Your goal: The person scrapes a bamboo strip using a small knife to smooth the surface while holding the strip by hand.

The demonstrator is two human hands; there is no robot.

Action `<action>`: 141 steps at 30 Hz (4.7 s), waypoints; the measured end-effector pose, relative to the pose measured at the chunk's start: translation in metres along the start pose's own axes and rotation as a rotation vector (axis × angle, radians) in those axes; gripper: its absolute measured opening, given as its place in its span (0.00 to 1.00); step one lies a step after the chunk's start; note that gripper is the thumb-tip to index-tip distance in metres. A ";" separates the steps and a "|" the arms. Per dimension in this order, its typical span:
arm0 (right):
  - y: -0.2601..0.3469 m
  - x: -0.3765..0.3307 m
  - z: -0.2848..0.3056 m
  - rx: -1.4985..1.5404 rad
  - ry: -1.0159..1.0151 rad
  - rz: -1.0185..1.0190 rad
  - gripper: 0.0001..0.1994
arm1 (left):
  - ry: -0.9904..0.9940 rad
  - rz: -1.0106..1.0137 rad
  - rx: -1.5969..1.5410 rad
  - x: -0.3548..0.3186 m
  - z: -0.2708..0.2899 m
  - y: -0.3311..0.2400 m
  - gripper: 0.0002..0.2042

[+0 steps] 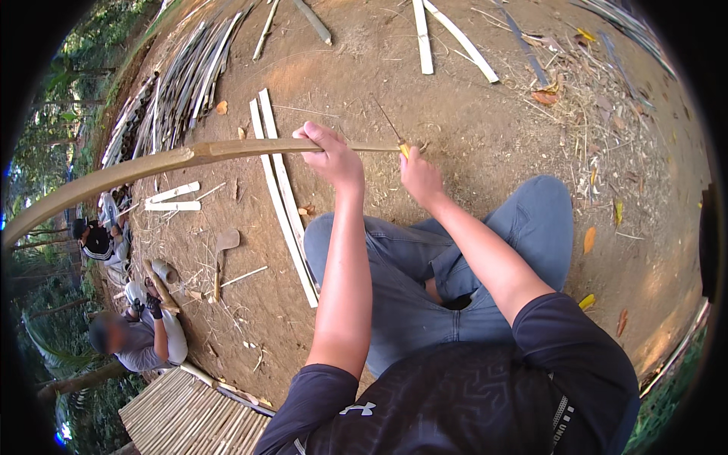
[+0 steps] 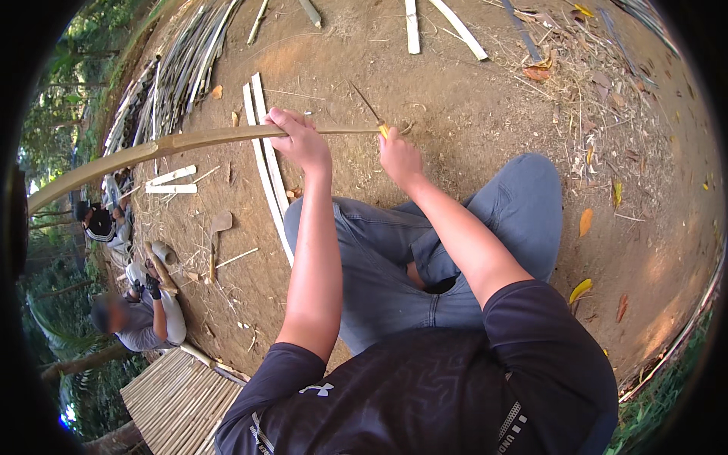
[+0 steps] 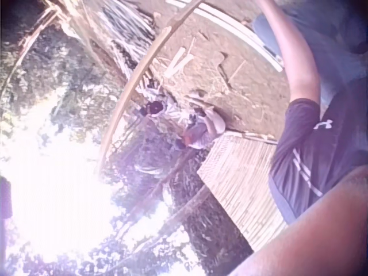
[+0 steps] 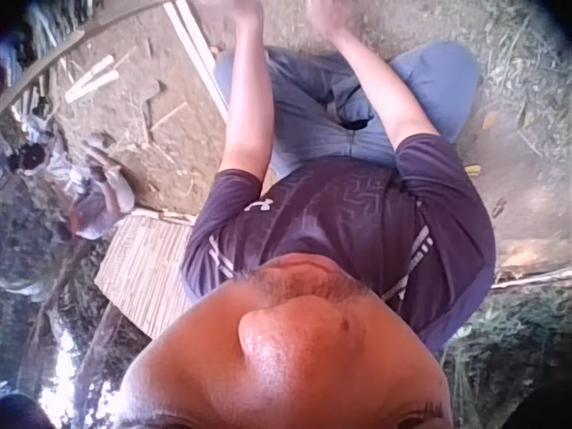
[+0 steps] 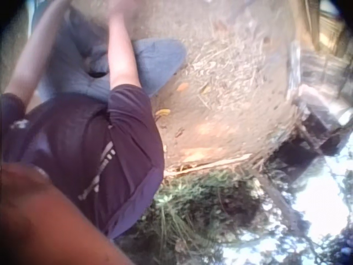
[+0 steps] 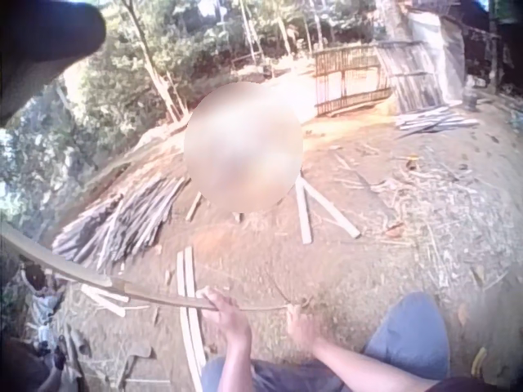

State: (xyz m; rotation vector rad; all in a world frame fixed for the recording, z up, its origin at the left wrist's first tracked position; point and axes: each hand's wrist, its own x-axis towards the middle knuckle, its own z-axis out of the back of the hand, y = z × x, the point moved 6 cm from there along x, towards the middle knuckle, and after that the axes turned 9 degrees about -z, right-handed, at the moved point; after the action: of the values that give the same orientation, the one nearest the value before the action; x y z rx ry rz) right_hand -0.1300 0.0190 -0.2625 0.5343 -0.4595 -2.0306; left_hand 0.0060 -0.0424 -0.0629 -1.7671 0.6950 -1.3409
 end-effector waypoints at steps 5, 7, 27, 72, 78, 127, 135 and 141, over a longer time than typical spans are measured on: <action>0.008 -0.002 0.002 0.028 0.078 -0.065 0.15 | -0.012 -0.030 0.053 0.009 0.003 0.009 0.16; 0.012 -0.008 0.011 0.070 0.074 -0.077 0.15 | -0.021 -0.040 0.054 0.006 0.005 0.010 0.15; -0.069 0.011 -0.034 -0.089 0.082 -0.244 0.23 | 0.020 0.010 -0.123 0.019 -0.013 0.039 0.15; -0.094 0.002 -0.046 -0.263 0.277 -0.270 0.21 | 0.026 -0.058 0.000 0.017 -0.033 0.026 0.15; -0.134 0.030 -0.062 0.367 0.883 -0.493 0.21 | 0.034 -0.049 0.014 0.009 -0.040 0.026 0.15; -0.094 -0.034 0.034 -0.177 0.398 -0.120 0.23 | -0.231 0.110 -0.066 -0.051 0.073 0.004 0.15; -0.076 -0.023 0.027 -0.105 0.123 -0.039 0.19 | -0.468 0.288 0.003 -0.046 0.119 0.050 0.18; -0.097 -0.027 0.019 -0.119 0.085 -0.193 0.19 | -0.466 0.330 0.047 -0.047 0.121 0.075 0.20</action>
State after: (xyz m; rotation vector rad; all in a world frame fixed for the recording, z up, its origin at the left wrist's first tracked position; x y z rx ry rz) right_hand -0.1967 0.0903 -0.2920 0.6092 -0.2417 -2.1930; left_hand 0.1108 -0.0129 -0.1652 -1.7469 0.6480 -0.6851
